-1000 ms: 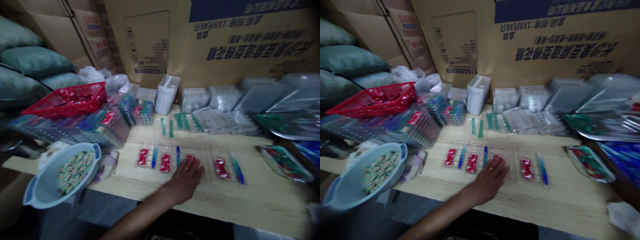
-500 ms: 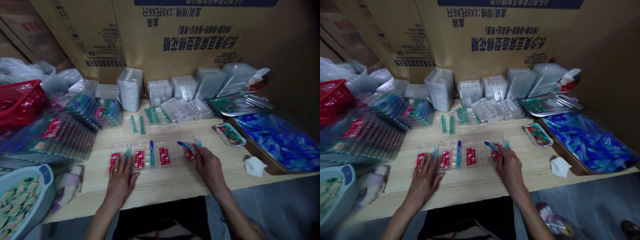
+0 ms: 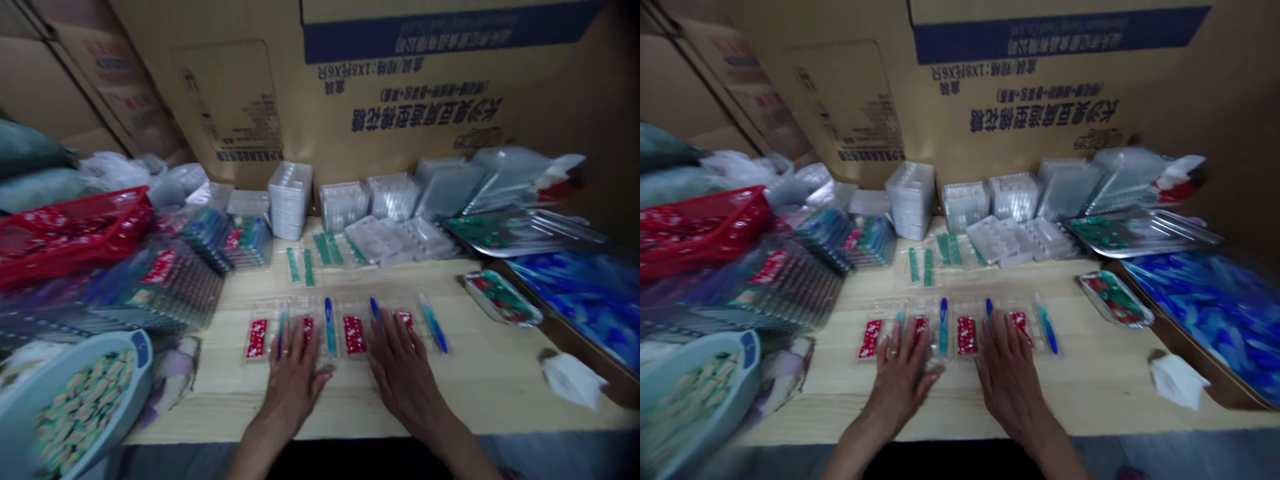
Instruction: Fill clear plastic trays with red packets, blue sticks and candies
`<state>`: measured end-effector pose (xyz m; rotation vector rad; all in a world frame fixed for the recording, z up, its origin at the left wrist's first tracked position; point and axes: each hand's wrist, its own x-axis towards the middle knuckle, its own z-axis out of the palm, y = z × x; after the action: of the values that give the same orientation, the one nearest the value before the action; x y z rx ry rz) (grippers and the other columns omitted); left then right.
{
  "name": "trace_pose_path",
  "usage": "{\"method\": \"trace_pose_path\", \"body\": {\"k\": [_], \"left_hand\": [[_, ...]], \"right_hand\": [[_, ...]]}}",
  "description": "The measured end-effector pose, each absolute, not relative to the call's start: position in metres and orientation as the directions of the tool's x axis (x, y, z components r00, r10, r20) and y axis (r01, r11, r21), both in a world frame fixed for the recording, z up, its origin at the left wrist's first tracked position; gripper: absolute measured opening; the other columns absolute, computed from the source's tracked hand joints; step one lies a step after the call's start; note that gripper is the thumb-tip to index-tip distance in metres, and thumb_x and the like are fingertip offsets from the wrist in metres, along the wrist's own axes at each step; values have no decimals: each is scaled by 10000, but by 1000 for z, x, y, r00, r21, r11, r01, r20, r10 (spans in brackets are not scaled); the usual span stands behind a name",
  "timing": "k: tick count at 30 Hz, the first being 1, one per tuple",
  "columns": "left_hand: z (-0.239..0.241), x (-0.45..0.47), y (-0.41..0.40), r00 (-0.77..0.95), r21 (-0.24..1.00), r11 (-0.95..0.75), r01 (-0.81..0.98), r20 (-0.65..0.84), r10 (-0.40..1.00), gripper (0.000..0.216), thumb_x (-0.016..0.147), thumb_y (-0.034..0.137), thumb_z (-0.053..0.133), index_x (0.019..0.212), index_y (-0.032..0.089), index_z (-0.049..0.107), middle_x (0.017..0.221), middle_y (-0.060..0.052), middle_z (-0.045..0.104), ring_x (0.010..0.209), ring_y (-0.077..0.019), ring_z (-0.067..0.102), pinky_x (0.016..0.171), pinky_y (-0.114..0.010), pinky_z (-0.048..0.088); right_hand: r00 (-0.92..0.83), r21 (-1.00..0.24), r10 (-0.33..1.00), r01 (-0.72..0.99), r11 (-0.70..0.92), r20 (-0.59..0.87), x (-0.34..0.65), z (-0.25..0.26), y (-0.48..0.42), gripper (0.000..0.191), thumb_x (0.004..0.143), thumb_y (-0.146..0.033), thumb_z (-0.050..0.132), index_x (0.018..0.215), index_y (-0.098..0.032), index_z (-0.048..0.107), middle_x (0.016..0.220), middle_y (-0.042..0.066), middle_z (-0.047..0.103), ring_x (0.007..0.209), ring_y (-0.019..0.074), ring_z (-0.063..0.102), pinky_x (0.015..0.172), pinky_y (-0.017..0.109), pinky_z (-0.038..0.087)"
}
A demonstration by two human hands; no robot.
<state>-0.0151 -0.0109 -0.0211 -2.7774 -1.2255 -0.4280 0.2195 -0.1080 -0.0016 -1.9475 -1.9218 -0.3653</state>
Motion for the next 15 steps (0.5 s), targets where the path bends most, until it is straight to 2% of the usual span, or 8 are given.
{"method": "trace_pose_path", "body": {"k": [2, 5, 9, 10, 12, 13, 15], "left_hand": [[-27, -6, -12, 658, 45, -679, 733, 207, 724, 815, 905, 530, 615, 1594, 241, 287, 1638, -144, 295, 1497, -464, 252, 1132, -649, 353], [-31, -5, -9, 667, 81, -681, 728, 143, 731, 812, 924, 535, 582, 1604, 251, 242, 1643, -126, 276, 1500, -457, 250, 1144, -655, 343], [-18, -12, -12, 659, 151, -682, 716, 178, 731, 847, 956, 553, 503, 1627, 248, 85, 1669, -139, 172, 1524, -441, 188, 1144, -662, 340], [-14, -11, -15, 640, 168, -670, 723, 203, 741, 877, 958, 556, 488, 1628, 227, 28, 1675, -156, 127, 1531, -444, 151, 1145, -673, 330], [-4, -1, -26, 592, 213, -641, 737, 255, 765, 940, 963, 553, 457, 1614, 148, -88, 1677, -195, 42, 1545, -440, 69, 1169, -674, 297], [0, 9, -32, 583, 235, -641, 731, 274, 765, 964, 964, 554, 440, 1601, 114, -134, 1677, -205, 22, 1549, -430, 43, 1186, -659, 285], [8, 34, -43, 648, 251, -707, 661, 284, 707, 979, 961, 554, 425, 1589, 90, -165, 1682, -196, 47, 1556, -409, 54, 1213, -613, 282]], "right_hand": [[-29, -42, 882, 998, 56, 470, 223, -21, -104, 634, 1011, -287, 388, 1608, -170, 208, 1626, 182, 277, 1497, 386, 243, 1111, 599, 348], [-14, -46, 869, 998, 43, 495, 227, -42, -98, 715, 1000, -307, 407, 1637, -225, 92, 1611, 170, 318, 1463, 400, 319, 1067, 611, 382], [37, -105, 865, 994, 19, 501, 230, -44, -100, 697, 1000, -341, 390, 1629, -362, 91, 1640, 121, 260, 1436, 433, 356, 1014, 697, 380], [71, -167, 867, 986, 14, 494, 230, -43, -101, 683, 1001, -354, 381, 1625, -382, 105, 1653, 103, 228, 1452, 434, 329, 1026, 718, 363], [178, -386, 866, 922, 19, 468, 230, -44, -99, 659, 1007, -392, 337, 1625, -385, 106, 1671, 65, 172, 1491, 407, 258, 1083, 720, 330], [237, -533, 868, 845, 37, 437, 229, -46, -96, 653, 1009, -417, 308, 1626, -380, 99, 1674, 43, 159, 1504, 379, 236, 1114, 693, 330], [299, -775, 886, 624, 98, 353, 223, -51, -83, 652, 1006, -467, 236, 1628, -371, 67, 1665, 26, 205, 1491, 324, 292, 1125, 607, 393]]}}
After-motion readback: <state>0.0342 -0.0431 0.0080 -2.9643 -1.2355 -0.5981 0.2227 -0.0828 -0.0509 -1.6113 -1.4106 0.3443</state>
